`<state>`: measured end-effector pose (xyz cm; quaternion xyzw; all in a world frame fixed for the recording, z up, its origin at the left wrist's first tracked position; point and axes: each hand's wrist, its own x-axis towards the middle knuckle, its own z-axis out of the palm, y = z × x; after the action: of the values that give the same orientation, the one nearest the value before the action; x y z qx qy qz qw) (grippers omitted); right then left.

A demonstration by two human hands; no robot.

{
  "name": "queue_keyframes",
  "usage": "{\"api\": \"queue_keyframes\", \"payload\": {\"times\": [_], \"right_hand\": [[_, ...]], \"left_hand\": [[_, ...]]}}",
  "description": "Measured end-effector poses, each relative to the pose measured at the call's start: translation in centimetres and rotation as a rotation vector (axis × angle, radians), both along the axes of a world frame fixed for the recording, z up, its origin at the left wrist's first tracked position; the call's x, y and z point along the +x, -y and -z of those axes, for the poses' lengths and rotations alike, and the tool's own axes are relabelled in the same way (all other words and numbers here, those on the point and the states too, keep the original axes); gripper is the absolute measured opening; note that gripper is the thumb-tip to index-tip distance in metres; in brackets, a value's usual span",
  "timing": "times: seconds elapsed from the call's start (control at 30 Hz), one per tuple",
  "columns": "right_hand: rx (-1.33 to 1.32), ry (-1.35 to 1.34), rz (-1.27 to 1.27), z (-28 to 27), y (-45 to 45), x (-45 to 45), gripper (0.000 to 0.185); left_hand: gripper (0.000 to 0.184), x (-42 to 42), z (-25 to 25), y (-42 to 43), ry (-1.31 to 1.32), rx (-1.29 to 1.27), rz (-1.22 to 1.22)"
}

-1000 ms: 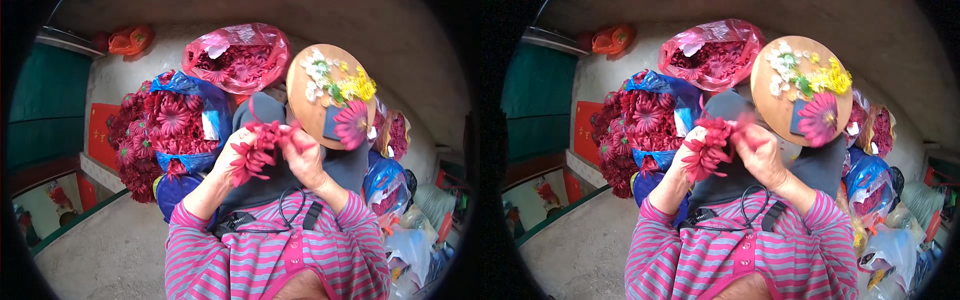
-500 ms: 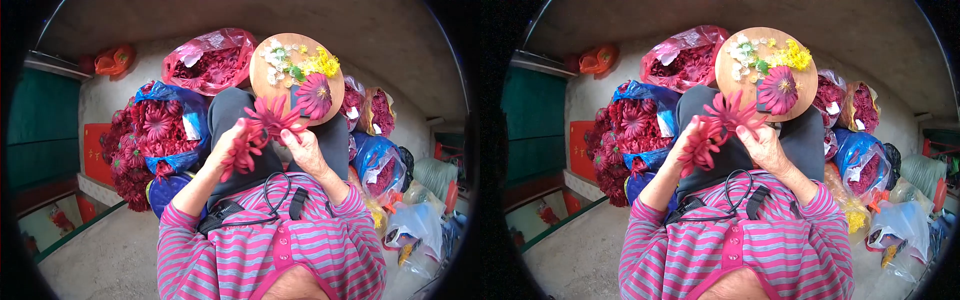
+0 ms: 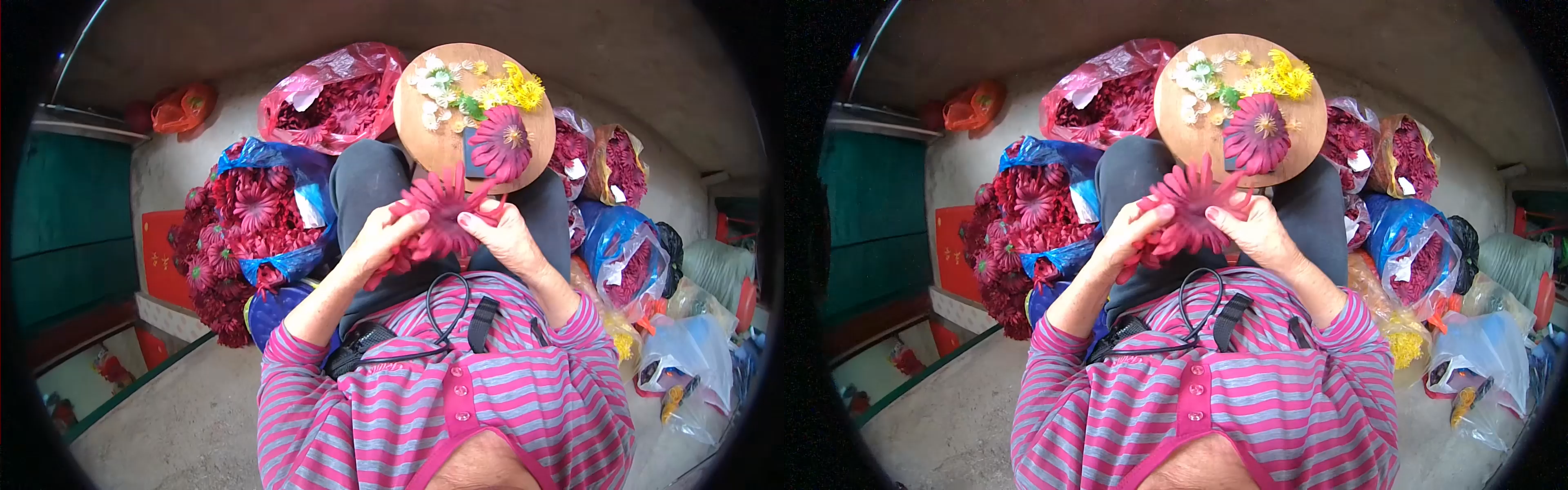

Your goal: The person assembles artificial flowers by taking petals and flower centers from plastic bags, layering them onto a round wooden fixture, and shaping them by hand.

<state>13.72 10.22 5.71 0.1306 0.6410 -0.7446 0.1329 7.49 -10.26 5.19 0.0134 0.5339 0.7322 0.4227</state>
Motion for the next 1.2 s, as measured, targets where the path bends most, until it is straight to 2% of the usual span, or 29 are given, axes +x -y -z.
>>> {"api": "queue_keyframes", "payload": {"times": [0.1,0.27,0.33,0.47,0.63,0.8,0.93,0.97,1.0,1.03,1.1,1.13,1.2], "right_hand": [[0.088,-0.029,0.032,-0.8,0.0,0.6,0.011],[0.188,-0.208,0.205,-3.4,-1.7,-0.3,0.011],[0.235,-0.262,0.301,-3.1,-3.6,-1.2,0.016],[0.329,-0.283,0.348,-3.1,-6.7,-3.7,0.017],[0.293,-0.298,0.384,-1.0,-8.1,-5.2,0.019],[0.238,-0.268,0.392,1.0,-7.9,-5.5,0.020],[0.309,-0.289,0.387,2.1,-8.5,-5.1,0.022],[0.411,-0.231,0.328,1.8,-9.2,-4.1,0.028],[0.511,-0.174,0.262,1.3,-10.1,-3.0,0.035],[0.499,-0.172,0.253,1.2,-10.7,-2.1,0.035],[0.278,0.137,-0.030,1.7,-10.7,-0.5,0.047],[0.206,0.084,-0.038,2.3,-9.2,0.1,0.049],[0.130,0.033,-0.046,3.2,-5.9,0.8,0.051]], "left_hand": [[0.018,-0.1,-2.0,-0.7,0.026,-0.133,-0.017],[0.022,-1.7,-1.8,-3.8,-0.150,-0.127,0.087],[0.023,-3.0,-3.1,-6.2,-0.149,0.058,0.004],[0.020,-5.6,-2.9,-9.7,-0.281,0.012,0.011],[0.011,-6.6,0.2,-12.2,-0.240,0.135,-0.129],[0.016,-6.4,0.5,-11.4,-0.150,0.079,-0.048],[0.028,-6.8,0.1,-10.1,0.153,0.001,0.109],[0.028,-6.9,0.6,-9.7,0.153,-0.006,0.109],[0.032,-7.0,1.6,-9.0,0.281,0.211,0.141],[0.036,-7.1,2.9,-8.2,0.409,0.428,0.165],[0.045,-6.2,4.8,-5.9,0.664,0.863,0.182],[0.045,-5.6,4.9,-5.1,0.669,0.850,0.159],[0.051,-3.7,5.0,-4.6,0.773,0.803,-0.103]]}}
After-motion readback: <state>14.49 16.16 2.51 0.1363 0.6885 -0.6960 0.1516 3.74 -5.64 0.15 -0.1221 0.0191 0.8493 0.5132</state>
